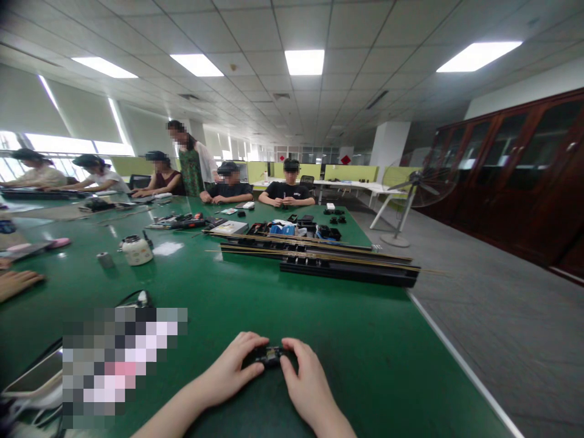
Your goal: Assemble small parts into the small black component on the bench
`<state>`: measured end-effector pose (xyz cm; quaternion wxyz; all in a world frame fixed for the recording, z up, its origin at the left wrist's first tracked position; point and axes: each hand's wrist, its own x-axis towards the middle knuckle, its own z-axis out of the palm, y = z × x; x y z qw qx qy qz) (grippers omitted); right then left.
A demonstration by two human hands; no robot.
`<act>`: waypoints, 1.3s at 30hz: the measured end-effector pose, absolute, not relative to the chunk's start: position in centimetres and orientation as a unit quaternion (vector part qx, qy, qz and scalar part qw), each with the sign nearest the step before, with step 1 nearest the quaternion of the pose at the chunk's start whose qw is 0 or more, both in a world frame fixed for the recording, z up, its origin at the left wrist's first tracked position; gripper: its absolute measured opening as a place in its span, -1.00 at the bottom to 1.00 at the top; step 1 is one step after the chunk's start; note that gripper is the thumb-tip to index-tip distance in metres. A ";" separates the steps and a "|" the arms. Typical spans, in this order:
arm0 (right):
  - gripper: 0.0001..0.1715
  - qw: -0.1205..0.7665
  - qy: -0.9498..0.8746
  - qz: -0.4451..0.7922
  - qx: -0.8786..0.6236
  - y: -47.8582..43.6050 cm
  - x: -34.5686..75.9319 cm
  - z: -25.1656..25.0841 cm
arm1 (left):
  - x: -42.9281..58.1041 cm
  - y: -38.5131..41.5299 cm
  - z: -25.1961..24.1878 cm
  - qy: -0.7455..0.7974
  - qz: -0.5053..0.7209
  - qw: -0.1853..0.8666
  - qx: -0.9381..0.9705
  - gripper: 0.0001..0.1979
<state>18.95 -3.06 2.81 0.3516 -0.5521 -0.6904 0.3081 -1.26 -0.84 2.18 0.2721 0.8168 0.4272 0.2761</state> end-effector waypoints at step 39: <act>-0.76 0.407 -0.647 0.371 -0.527 -2.6 19.4 2.7 | -1.1 -1.0 2.4 0.414 0.261 0.257 0.833 -0.63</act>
